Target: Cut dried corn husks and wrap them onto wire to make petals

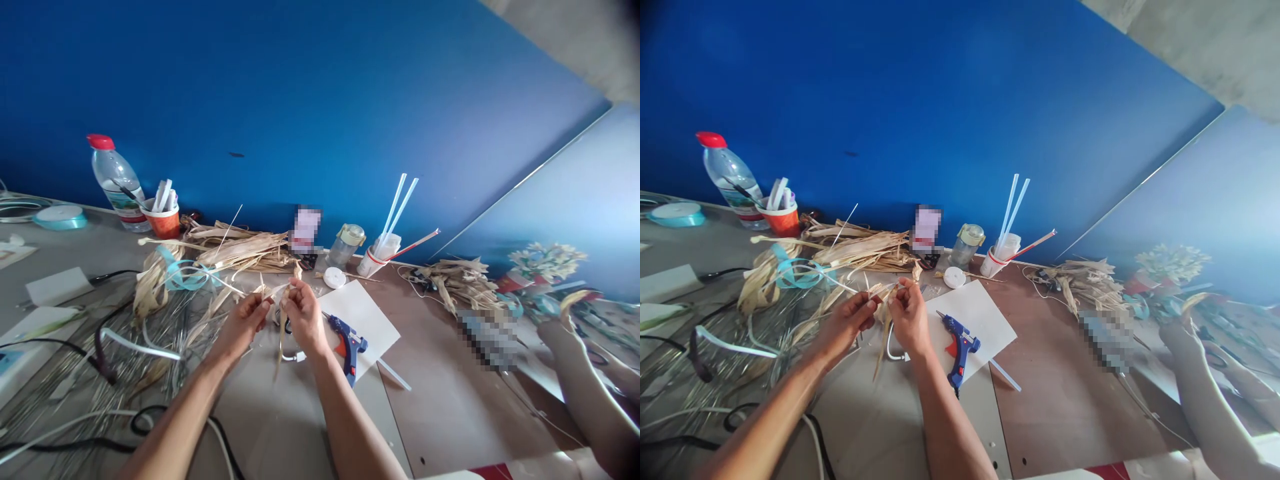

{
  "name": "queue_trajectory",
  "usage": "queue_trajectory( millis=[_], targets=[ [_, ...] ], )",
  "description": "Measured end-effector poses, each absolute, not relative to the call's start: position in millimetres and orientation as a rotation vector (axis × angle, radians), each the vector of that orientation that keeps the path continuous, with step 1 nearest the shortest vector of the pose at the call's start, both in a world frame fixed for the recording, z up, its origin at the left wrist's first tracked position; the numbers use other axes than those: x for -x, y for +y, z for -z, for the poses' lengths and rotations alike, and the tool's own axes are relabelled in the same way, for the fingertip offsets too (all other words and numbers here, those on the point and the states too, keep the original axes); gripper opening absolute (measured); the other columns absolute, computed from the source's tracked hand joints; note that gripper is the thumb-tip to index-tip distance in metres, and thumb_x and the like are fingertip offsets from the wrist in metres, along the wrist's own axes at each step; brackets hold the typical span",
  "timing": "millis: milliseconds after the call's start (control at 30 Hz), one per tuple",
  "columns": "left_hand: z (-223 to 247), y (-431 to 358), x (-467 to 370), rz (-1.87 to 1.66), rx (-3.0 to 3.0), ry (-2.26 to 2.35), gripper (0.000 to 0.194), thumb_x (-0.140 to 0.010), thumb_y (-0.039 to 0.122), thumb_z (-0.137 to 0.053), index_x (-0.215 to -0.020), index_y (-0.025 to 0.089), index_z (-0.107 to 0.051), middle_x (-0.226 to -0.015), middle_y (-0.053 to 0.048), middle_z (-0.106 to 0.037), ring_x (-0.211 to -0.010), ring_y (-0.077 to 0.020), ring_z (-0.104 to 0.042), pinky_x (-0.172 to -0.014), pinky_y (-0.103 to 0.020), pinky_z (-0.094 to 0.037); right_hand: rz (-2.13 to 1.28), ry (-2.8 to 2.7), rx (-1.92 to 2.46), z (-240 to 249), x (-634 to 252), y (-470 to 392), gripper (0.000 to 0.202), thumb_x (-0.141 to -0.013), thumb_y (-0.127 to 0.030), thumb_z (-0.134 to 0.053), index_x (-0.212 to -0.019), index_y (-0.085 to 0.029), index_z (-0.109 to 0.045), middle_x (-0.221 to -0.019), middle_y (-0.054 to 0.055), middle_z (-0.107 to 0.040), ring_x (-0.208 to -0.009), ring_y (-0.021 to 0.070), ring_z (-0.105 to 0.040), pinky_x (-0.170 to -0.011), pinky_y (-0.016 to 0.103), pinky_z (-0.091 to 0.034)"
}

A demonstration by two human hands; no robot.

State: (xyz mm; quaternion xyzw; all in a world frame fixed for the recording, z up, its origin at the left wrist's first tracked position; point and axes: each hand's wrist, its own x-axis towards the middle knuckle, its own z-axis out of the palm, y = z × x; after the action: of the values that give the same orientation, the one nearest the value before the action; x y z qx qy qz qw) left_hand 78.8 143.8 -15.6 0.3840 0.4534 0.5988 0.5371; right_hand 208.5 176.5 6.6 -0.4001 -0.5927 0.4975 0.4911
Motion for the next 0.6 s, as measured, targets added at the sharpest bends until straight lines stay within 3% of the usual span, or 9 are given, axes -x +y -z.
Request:
queue_trajectory(
  millis=[167, 367, 600],
  targets=[
    [10.3, 141.5, -77.9, -1.411, -0.817, 1.055, 0.022, -0.07, 0.033, -0.068, -0.083, 0.016, -0.065, -0.067, 0.003, -0.052, -0.052, -0.0071, -0.041, -0.049, -0.021, -0.031, -1.229, -1.671, 0.963, -6.0, -210.8, 172.5, 0.04, -0.074, -0.015, -0.05, -0.115, -0.016, -0.052, -0.073, -0.002, -0.054, -0.06, 0.0101, -0.05, -0.054, 0.021, -0.04],
    [9.2, 140.0, -78.6, -1.348, -0.834, 1.013, 0.027, -0.069, 0.032, -0.07, -0.091, 0.017, -0.066, -0.077, -0.002, -0.061, -0.063, -0.0123, -0.051, -0.055, -0.022, -0.037, -1.278, -1.752, 0.988, -7.7, -212.2, 171.5, 0.059, -0.075, -0.014, -0.055, -0.131, -0.016, -0.039, -0.066, -0.005, -0.059, -0.059, 0.0106, -0.053, -0.057, 0.022, -0.043],
    [12.5, 139.7, -74.8, -1.298, -0.981, 1.149, 0.021, -0.07, 0.039, -0.068, -0.074, 0.019, -0.064, -0.054, 0.005, -0.047, -0.049, -0.0105, -0.039, -0.047, -0.022, -0.029, -1.233, -1.866, 1.013, -4.8, -218.5, 173.0, 0.061, -0.075, -0.015, -0.055, -0.133, -0.016, -0.038, -0.072, -0.004, -0.059, -0.064, 0.011, -0.054, -0.063, 0.023, -0.044]
  ],
)
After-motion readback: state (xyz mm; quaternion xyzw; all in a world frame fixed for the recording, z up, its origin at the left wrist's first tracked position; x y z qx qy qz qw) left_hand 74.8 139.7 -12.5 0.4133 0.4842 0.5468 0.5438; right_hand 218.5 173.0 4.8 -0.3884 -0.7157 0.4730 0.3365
